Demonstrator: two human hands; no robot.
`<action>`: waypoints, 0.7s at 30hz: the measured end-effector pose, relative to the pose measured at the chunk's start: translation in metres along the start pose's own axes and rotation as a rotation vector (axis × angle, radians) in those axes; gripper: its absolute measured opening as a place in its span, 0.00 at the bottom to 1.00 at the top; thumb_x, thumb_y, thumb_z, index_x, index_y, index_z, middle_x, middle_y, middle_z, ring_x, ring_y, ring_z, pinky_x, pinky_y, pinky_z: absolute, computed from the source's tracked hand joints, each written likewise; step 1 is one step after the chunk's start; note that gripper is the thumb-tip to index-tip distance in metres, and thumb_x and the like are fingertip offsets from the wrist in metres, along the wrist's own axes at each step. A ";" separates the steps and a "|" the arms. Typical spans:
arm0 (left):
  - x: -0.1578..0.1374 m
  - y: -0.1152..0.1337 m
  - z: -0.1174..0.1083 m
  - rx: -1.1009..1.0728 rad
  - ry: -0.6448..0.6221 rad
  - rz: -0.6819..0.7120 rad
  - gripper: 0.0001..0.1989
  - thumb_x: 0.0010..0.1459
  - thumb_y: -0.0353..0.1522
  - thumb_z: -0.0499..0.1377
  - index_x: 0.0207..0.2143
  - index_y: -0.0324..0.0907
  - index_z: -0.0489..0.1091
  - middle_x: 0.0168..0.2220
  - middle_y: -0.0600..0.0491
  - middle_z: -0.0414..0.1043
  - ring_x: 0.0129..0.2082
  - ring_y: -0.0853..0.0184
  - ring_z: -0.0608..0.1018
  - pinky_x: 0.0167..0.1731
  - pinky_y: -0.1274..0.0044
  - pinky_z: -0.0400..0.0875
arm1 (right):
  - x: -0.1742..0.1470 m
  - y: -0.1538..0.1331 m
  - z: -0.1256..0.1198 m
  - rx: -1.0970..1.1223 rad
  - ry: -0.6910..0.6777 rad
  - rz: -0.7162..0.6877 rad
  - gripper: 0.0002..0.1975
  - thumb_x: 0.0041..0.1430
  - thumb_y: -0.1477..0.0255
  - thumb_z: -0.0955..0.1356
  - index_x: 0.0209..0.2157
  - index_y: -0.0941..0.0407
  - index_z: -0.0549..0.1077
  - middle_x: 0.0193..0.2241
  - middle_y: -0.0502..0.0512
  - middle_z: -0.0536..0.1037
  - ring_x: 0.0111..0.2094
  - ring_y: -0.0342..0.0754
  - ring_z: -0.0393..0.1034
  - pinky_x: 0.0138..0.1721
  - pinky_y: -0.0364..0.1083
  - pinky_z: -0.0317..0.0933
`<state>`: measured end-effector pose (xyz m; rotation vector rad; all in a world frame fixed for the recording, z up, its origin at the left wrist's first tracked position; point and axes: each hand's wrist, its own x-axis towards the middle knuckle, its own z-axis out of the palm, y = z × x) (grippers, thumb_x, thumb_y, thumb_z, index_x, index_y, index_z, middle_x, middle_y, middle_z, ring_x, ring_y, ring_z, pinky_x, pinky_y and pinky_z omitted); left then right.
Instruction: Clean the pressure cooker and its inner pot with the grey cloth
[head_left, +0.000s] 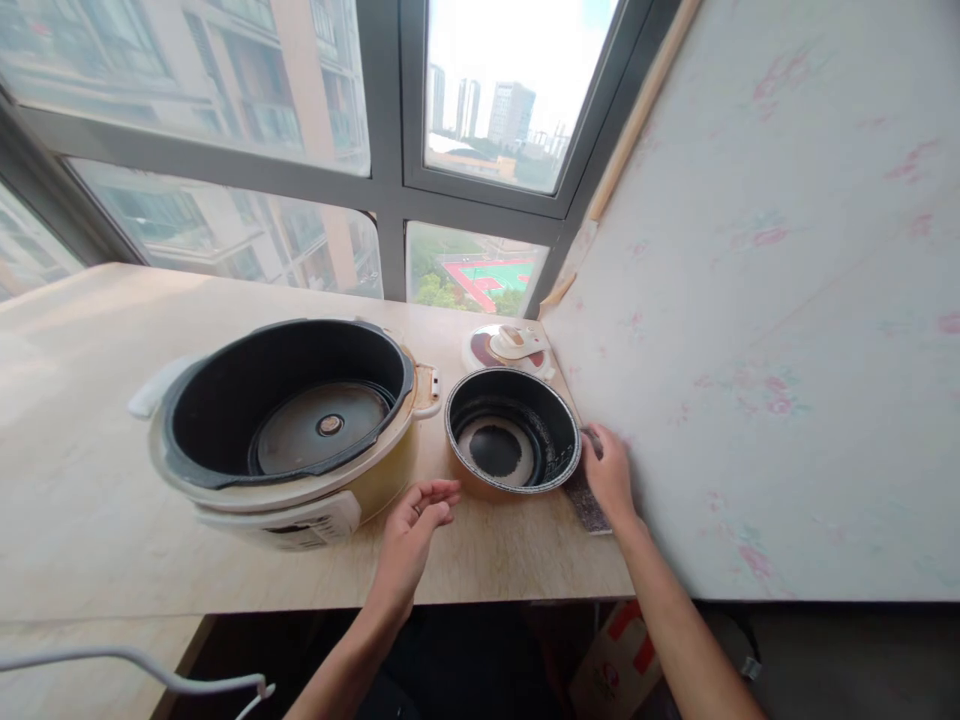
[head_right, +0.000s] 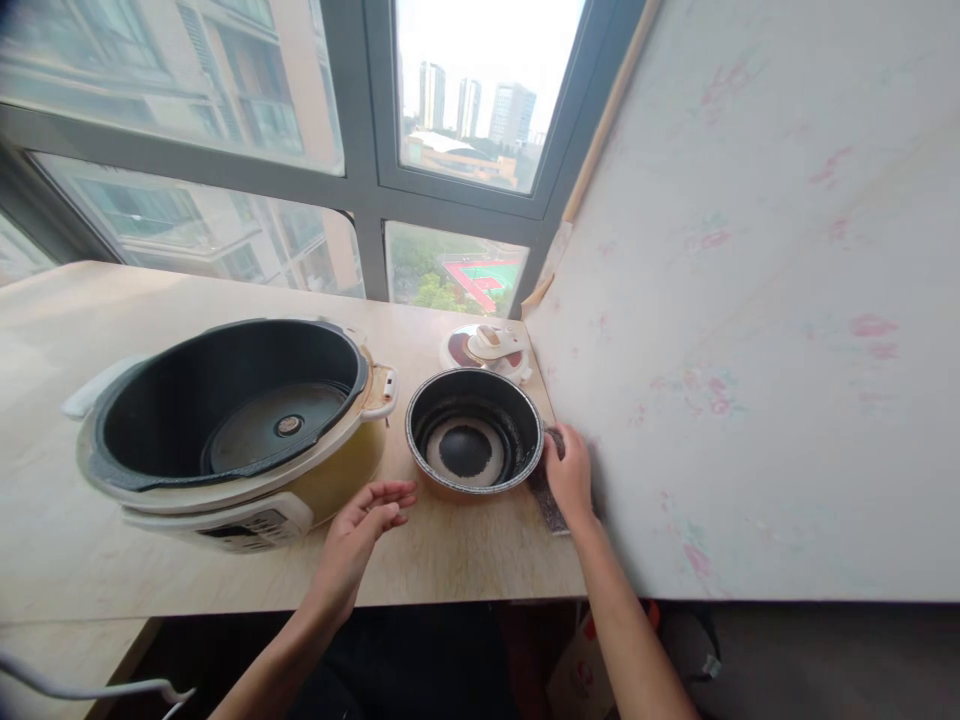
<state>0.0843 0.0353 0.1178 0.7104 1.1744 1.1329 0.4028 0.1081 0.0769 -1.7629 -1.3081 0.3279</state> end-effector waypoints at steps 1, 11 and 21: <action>-0.002 -0.003 -0.004 0.039 -0.003 -0.018 0.18 0.47 0.40 0.63 0.39 0.38 0.74 0.46 0.42 0.78 0.48 0.53 0.79 0.46 0.67 0.70 | -0.009 0.007 -0.004 -0.164 -0.044 -0.082 0.34 0.56 0.54 0.66 0.55 0.66 0.71 0.59 0.75 0.69 0.62 0.66 0.60 0.65 0.63 0.49; -0.016 -0.019 0.009 0.173 -0.157 -0.080 0.20 0.51 0.43 0.60 0.40 0.38 0.71 0.43 0.43 0.78 0.43 0.58 0.78 0.45 0.69 0.70 | -0.060 -0.008 -0.039 -0.455 -0.263 0.166 0.36 0.52 0.69 0.67 0.64 0.60 0.63 0.52 0.67 0.76 0.51 0.65 0.72 0.50 0.56 0.65; -0.042 -0.035 0.045 0.258 -0.537 -0.099 0.18 0.55 0.40 0.60 0.45 0.38 0.69 0.49 0.40 0.76 0.49 0.55 0.77 0.50 0.66 0.68 | -0.147 -0.044 -0.068 0.552 0.187 0.638 0.31 0.40 0.62 0.78 0.46 0.58 0.74 0.36 0.55 0.81 0.36 0.53 0.75 0.37 0.47 0.69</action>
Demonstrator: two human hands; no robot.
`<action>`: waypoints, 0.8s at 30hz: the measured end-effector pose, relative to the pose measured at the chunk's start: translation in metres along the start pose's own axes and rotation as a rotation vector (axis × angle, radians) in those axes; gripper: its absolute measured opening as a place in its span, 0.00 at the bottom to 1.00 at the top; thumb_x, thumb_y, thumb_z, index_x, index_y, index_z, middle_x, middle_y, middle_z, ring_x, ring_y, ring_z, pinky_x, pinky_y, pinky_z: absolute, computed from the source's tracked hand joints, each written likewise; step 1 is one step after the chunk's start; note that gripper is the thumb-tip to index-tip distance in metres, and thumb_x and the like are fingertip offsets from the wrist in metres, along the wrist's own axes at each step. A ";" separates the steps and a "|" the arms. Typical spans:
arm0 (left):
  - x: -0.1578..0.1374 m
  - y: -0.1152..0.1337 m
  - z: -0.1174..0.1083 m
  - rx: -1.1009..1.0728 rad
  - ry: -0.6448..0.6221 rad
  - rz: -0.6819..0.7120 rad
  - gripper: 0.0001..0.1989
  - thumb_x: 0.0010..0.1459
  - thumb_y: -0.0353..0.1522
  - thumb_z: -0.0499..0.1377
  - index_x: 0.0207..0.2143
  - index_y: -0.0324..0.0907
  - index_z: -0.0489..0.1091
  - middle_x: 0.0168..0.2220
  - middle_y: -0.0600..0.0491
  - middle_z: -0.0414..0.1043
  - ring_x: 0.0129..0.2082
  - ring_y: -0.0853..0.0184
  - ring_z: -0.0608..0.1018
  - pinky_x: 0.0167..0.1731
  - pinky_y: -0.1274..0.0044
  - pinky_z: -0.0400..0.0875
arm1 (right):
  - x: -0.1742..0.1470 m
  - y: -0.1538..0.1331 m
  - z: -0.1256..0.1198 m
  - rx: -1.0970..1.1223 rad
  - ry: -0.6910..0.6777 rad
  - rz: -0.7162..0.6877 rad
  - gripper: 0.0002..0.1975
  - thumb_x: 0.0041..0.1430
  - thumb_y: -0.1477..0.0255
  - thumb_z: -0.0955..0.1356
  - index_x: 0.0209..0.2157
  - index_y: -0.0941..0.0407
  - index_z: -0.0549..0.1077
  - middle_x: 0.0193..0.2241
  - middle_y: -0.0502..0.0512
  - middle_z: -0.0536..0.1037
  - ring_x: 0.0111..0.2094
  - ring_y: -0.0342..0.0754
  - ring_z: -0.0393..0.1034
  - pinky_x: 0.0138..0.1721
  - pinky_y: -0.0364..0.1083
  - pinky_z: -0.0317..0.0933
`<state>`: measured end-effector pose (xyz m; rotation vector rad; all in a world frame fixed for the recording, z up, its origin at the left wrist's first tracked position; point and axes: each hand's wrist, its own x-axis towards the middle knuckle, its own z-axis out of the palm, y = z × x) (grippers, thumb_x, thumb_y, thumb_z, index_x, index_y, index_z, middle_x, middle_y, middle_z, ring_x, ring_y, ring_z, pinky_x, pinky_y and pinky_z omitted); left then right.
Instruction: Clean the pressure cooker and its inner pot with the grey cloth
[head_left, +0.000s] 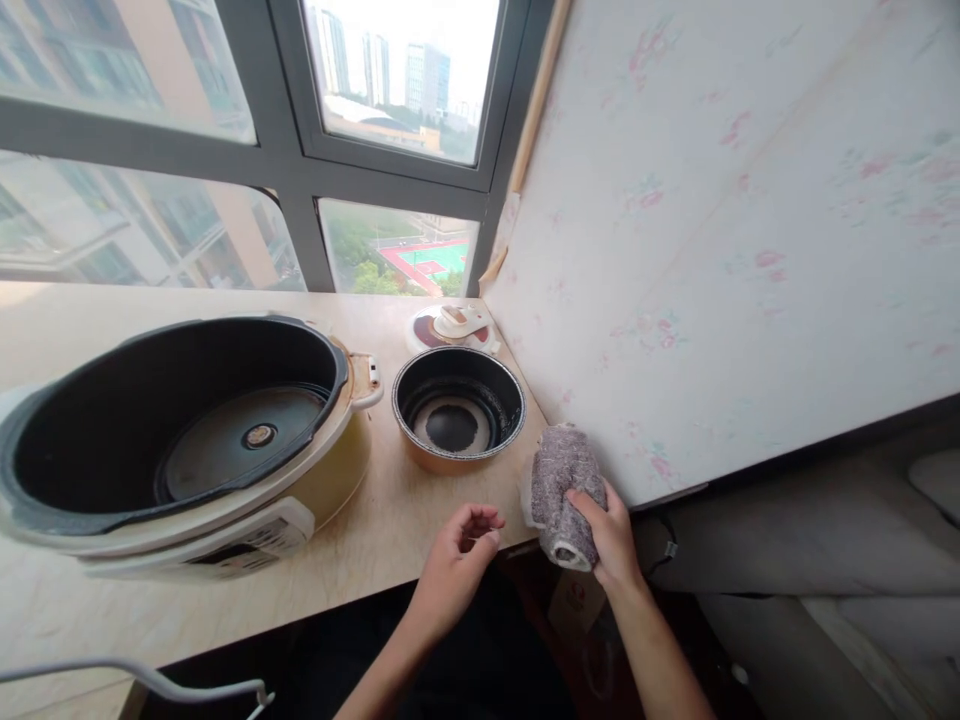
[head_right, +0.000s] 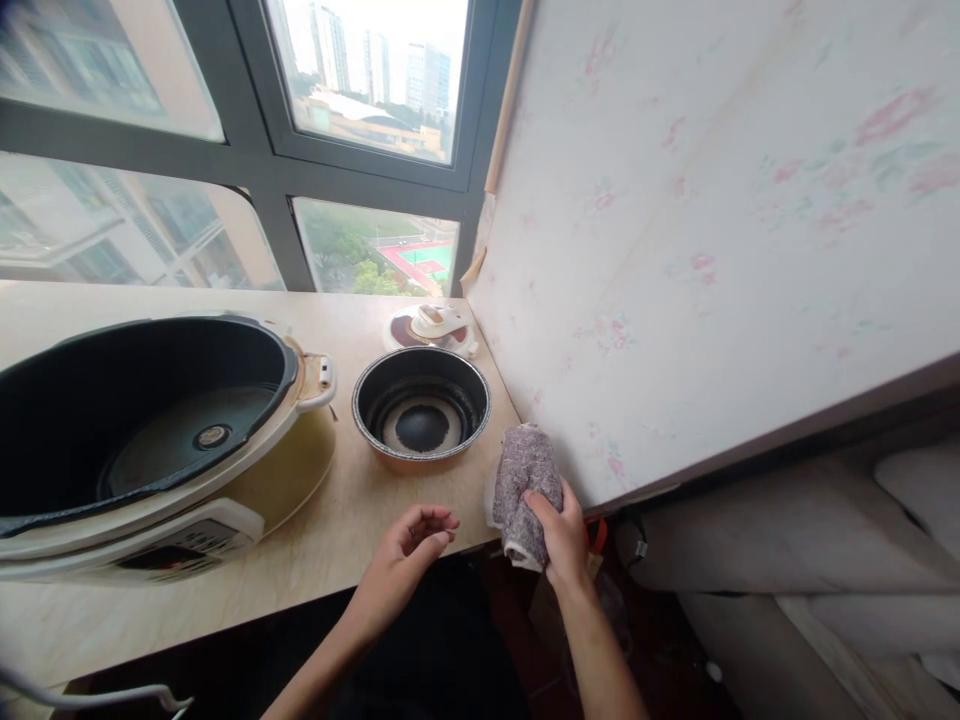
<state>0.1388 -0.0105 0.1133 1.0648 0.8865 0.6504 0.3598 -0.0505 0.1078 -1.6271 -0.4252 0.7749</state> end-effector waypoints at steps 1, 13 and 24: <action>0.000 0.001 0.006 0.029 -0.015 0.016 0.19 0.56 0.40 0.60 0.47 0.38 0.69 0.51 0.40 0.74 0.51 0.55 0.76 0.51 0.66 0.68 | -0.010 -0.002 0.000 0.038 0.011 0.008 0.30 0.39 0.62 0.79 0.46 0.57 0.74 0.36 0.54 0.81 0.36 0.53 0.75 0.37 0.47 0.69; -0.008 0.036 0.023 -0.328 -0.157 0.075 0.38 0.48 0.51 0.70 0.53 0.33 0.70 0.52 0.39 0.76 0.54 0.47 0.75 0.54 0.65 0.70 | -0.049 -0.033 0.016 0.266 -0.414 -0.029 0.22 0.46 0.64 0.77 0.43 0.55 0.74 0.33 0.55 0.80 0.38 0.56 0.77 0.39 0.51 0.71; -0.067 0.101 0.005 -0.155 0.151 0.367 0.33 0.46 0.39 0.73 0.54 0.39 0.71 0.50 0.47 0.77 0.51 0.53 0.77 0.52 0.70 0.72 | -0.073 -0.079 0.080 -0.209 -0.593 -0.551 0.30 0.44 0.61 0.77 0.50 0.51 0.74 0.39 0.59 0.81 0.37 0.58 0.76 0.36 0.50 0.72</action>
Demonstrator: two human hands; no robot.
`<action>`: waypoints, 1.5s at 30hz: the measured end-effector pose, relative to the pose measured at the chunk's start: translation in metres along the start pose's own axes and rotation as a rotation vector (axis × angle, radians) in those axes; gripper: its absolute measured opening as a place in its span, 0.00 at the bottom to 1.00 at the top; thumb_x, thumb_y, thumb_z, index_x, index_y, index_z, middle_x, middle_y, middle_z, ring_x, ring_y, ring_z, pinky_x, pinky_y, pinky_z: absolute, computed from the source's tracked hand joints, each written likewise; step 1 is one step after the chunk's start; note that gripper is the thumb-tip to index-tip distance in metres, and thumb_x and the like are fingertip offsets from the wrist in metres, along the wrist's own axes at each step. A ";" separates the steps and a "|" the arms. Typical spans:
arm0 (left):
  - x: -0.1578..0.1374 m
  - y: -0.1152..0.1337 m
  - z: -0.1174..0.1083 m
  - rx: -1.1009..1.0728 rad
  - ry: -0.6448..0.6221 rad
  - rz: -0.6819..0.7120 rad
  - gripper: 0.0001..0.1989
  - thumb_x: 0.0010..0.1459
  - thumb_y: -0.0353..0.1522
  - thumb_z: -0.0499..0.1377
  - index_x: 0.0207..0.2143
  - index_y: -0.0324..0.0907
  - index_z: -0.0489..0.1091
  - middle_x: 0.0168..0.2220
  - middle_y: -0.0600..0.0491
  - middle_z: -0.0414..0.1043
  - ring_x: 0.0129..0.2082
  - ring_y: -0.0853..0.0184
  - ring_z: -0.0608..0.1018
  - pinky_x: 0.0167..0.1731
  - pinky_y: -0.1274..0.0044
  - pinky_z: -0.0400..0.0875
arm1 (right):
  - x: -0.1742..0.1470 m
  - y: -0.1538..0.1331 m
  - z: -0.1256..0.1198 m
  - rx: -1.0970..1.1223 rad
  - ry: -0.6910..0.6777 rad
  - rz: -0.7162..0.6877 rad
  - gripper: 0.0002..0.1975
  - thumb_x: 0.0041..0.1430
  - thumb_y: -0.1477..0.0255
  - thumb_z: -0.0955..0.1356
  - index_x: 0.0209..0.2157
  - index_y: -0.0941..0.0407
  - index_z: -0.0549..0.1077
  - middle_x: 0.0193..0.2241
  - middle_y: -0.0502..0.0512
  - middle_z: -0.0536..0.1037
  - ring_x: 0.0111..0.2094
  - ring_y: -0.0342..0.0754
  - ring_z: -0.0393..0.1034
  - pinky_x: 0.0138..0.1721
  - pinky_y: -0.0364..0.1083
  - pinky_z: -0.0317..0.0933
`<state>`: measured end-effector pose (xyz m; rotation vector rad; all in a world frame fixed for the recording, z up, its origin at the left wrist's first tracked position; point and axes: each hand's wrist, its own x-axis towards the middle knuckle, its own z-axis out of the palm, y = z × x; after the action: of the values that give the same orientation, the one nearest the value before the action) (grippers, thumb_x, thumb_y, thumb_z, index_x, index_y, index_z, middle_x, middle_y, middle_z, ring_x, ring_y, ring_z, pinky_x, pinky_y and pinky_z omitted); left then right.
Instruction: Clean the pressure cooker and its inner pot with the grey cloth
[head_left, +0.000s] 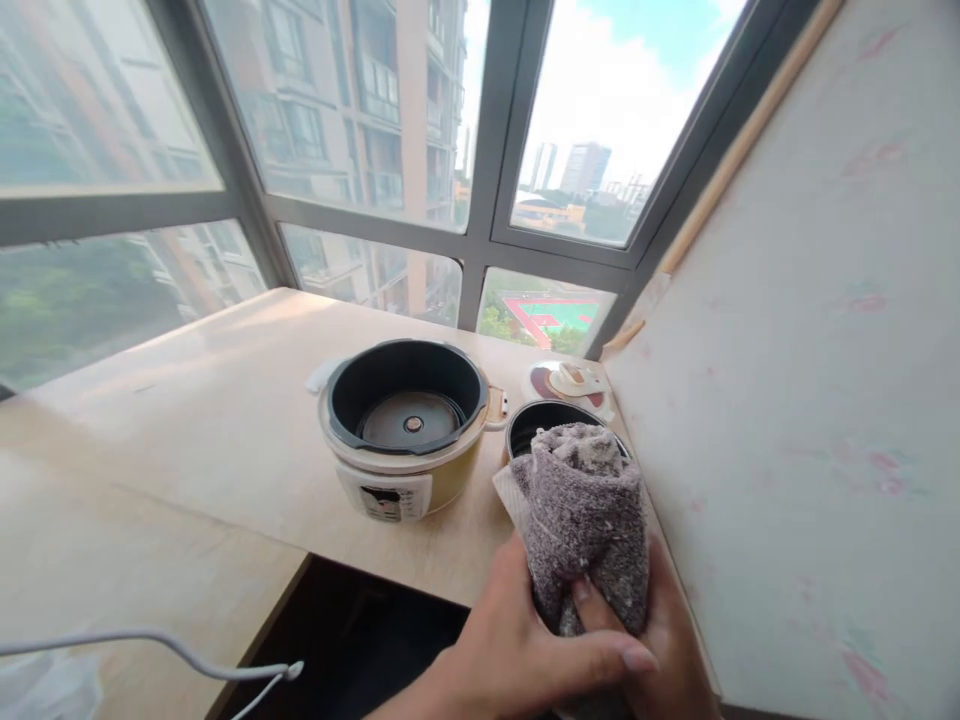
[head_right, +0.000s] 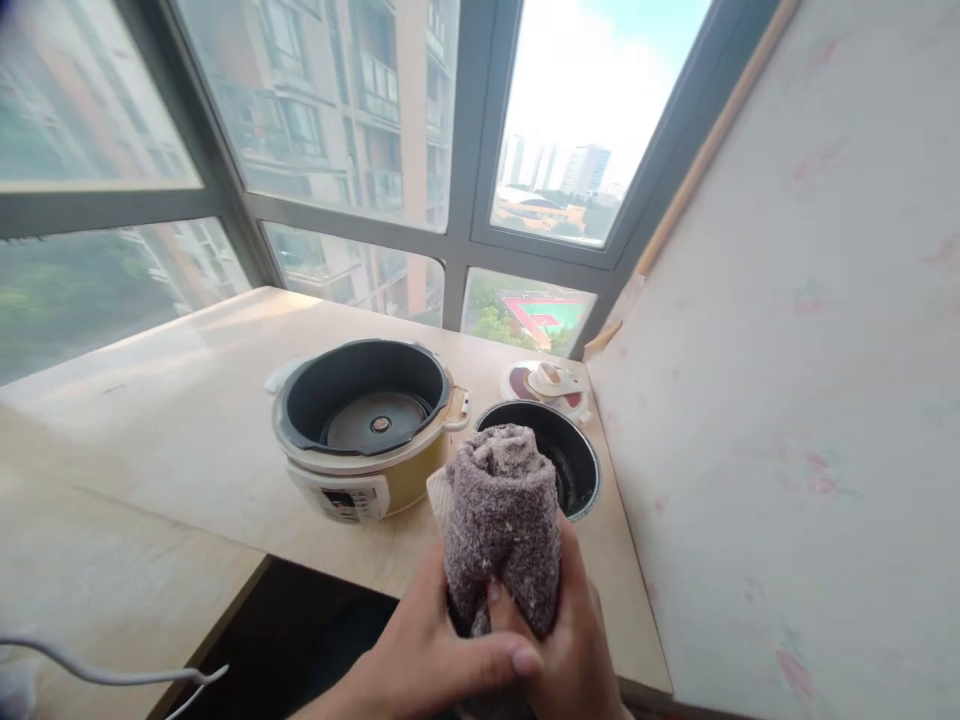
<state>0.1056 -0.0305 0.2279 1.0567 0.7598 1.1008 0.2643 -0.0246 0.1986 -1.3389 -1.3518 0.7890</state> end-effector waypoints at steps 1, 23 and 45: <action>0.001 0.009 -0.004 0.045 0.040 0.020 0.31 0.47 0.40 0.73 0.52 0.39 0.73 0.48 0.47 0.78 0.49 0.53 0.78 0.50 0.70 0.73 | 0.006 -0.004 0.002 0.009 -0.036 -0.032 0.31 0.42 0.60 0.78 0.50 0.51 0.74 0.39 0.60 0.81 0.36 0.59 0.76 0.36 0.51 0.72; 0.094 0.125 -0.233 0.751 1.064 0.481 0.26 0.50 0.33 0.65 0.52 0.40 0.64 0.46 0.47 0.73 0.45 0.58 0.77 0.46 0.69 0.73 | 0.215 -0.006 0.136 0.042 -0.445 -0.152 0.43 0.46 0.52 0.75 0.60 0.58 0.65 0.56 0.70 0.71 0.55 0.62 0.70 0.52 0.60 0.68; 0.217 0.025 -0.172 0.510 1.066 -0.230 0.33 0.46 0.21 0.64 0.55 0.32 0.59 0.52 0.31 0.72 0.54 0.50 0.77 0.50 0.69 0.71 | 0.212 0.042 0.155 -0.041 -0.421 -0.148 0.29 0.54 0.53 0.67 0.51 0.57 0.71 0.51 0.63 0.77 0.55 0.58 0.69 0.60 0.58 0.59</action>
<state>0.0089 0.2277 0.1961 0.6917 2.0387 1.2721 0.1620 0.2187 0.1651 -1.1243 -1.7821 0.9804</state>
